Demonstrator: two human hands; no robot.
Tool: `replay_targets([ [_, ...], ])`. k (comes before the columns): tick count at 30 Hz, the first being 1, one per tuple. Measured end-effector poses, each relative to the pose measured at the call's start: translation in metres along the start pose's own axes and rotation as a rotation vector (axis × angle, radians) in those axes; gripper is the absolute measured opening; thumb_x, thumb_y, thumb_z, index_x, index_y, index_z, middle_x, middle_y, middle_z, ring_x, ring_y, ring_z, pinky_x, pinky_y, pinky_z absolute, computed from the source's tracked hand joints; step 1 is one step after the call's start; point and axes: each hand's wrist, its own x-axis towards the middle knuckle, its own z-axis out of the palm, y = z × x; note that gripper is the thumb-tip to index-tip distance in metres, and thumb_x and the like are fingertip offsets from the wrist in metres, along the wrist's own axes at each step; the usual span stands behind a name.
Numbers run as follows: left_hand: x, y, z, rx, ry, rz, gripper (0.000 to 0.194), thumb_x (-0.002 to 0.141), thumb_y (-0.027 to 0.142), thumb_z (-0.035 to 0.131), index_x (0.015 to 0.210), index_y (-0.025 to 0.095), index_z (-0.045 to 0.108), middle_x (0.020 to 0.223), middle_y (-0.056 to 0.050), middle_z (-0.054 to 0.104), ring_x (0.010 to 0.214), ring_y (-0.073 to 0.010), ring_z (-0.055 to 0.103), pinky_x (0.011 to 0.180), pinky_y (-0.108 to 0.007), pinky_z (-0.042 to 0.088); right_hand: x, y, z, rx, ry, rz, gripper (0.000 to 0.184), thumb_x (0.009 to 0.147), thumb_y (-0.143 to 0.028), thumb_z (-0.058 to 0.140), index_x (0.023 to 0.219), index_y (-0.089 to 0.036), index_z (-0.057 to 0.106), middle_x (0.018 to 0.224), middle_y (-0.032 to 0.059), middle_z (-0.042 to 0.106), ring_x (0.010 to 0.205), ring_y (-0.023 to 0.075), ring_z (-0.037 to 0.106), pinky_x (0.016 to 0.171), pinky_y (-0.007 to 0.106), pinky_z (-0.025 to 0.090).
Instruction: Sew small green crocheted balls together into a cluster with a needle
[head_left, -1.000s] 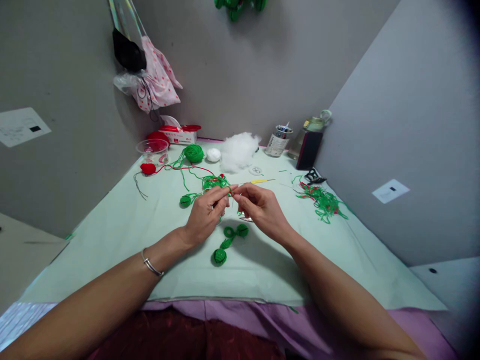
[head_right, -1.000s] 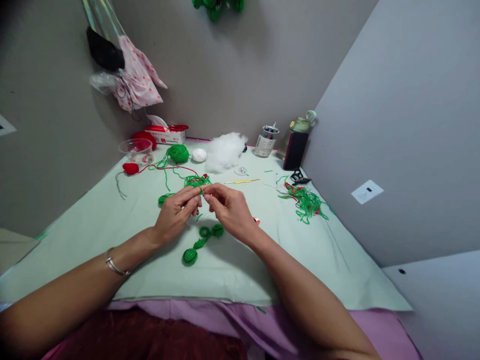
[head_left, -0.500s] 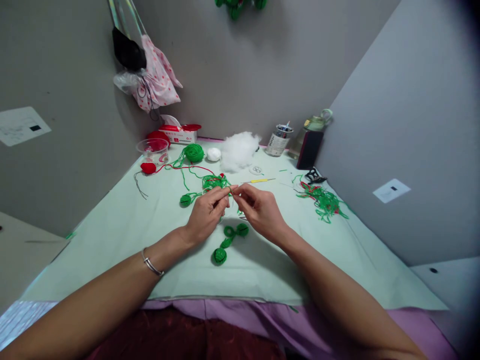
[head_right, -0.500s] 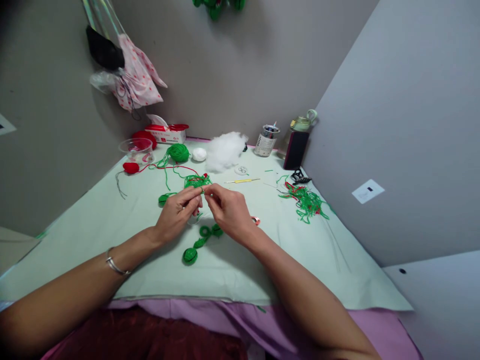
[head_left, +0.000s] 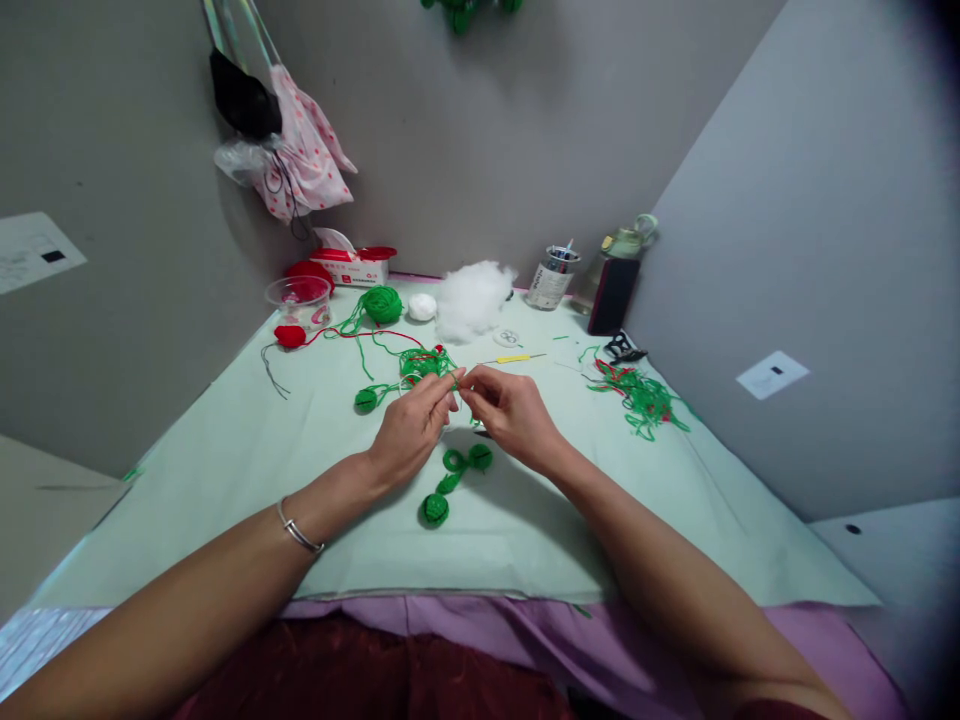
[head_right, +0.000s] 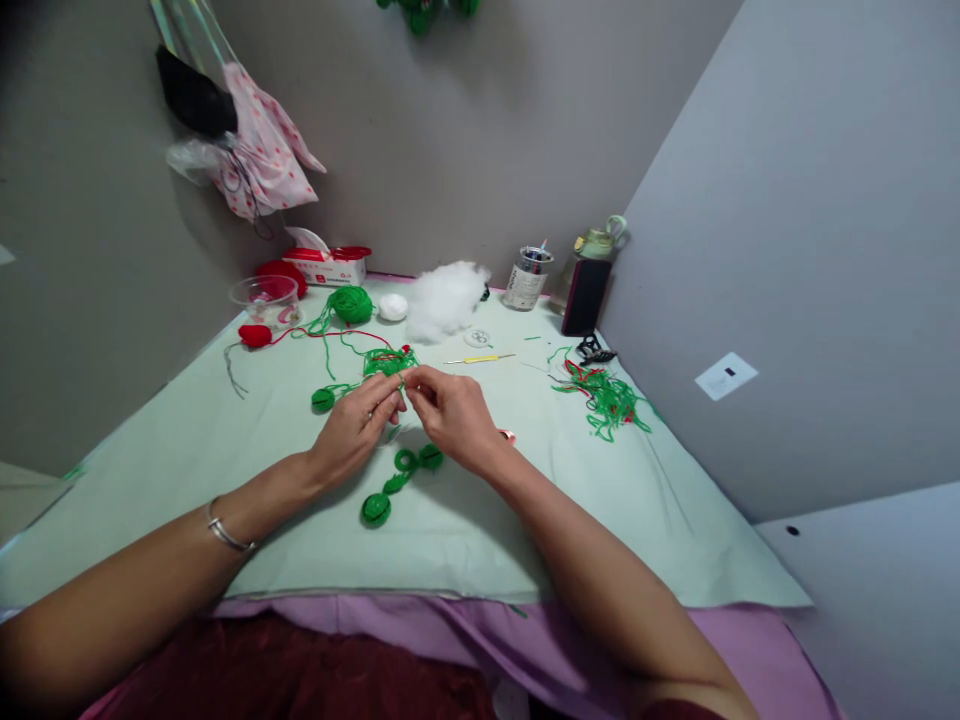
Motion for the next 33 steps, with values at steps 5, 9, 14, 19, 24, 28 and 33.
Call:
replay_targets([
  [5,-0.001,-0.005,0.003,0.045,0.025,0.01,0.042,0.102,0.027,0.041,0.136,0.02,0.064,0.114,-0.01,0.063,0.102,-0.0216,0.061,0.091,-0.034,0.049,0.004,0.008,0.0,0.036,-0.005,0.029,0.012,0.089,-0.023,0.057,0.09,-0.018,0.069,0.06,-0.0049,0.052,0.055,0.0105,0.042,0.057,0.023,0.032],
  [9,0.0,-0.005,0.002,0.059,0.019,0.012,0.041,0.102,0.026,0.04,0.136,0.023,0.064,0.135,-0.011,0.057,0.123,-0.0247,0.057,0.104,-0.039,0.047,0.006,0.012,0.0,0.086,-0.035,0.051,0.013,0.09,-0.026,0.058,0.089,-0.018,0.068,0.06,-0.0048,0.053,0.055,0.0102,0.043,0.056,0.023,0.032],
  [14,0.001,-0.007,-0.001,0.128,0.016,0.064,0.042,0.103,0.025,0.039,0.138,0.018,0.062,0.148,-0.015,0.051,0.137,-0.028,0.047,0.115,-0.048,0.039,0.007,0.01,-0.001,0.146,-0.049,0.09,0.014,0.089,-0.028,0.059,0.086,-0.017,0.067,0.059,-0.0051,0.053,0.053,0.0095,0.042,0.054,0.023,0.031],
  [19,0.002,-0.011,-0.001,0.255,0.01,0.09,0.042,0.102,0.022,0.04,0.138,0.018,0.062,0.154,-0.014,0.048,0.127,-0.0282,0.053,0.112,-0.052,0.041,0.009,0.01,0.0,0.174,-0.052,0.131,0.016,0.088,-0.03,0.059,0.084,-0.016,0.066,0.058,-0.0046,0.052,0.053,0.0099,0.042,0.053,0.024,0.032],
  [24,0.002,-0.011,-0.001,0.329,-0.015,0.094,0.043,0.102,0.019,0.039,0.138,0.019,0.062,0.158,-0.013,0.045,0.137,-0.031,0.047,0.112,-0.054,0.041,0.008,0.012,0.0,0.193,-0.079,0.134,0.016,0.087,-0.03,0.058,0.084,-0.016,0.066,0.058,-0.0048,0.052,0.054,0.0101,0.043,0.054,0.024,0.033],
  [28,0.002,-0.011,-0.001,0.348,-0.04,0.087,0.043,0.101,0.018,0.039,0.137,0.017,0.062,0.16,-0.014,0.043,0.143,-0.0312,0.044,0.116,-0.054,0.038,0.008,0.013,0.0,0.219,-0.094,0.182,0.018,0.086,-0.033,0.059,0.081,-0.016,0.064,0.057,-0.0049,0.051,0.052,0.0098,0.041,0.052,0.024,0.031],
  [33,0.002,-0.015,0.0,0.372,-0.073,0.104,0.041,0.101,0.018,0.038,0.134,0.016,0.063,0.163,-0.015,0.039,0.149,-0.0311,0.037,0.12,-0.055,0.033,0.01,0.017,0.001,0.219,-0.097,0.206,0.02,0.085,-0.034,0.059,0.08,-0.016,0.064,0.057,-0.0045,0.052,0.052,0.0102,0.042,0.052,0.024,0.033],
])
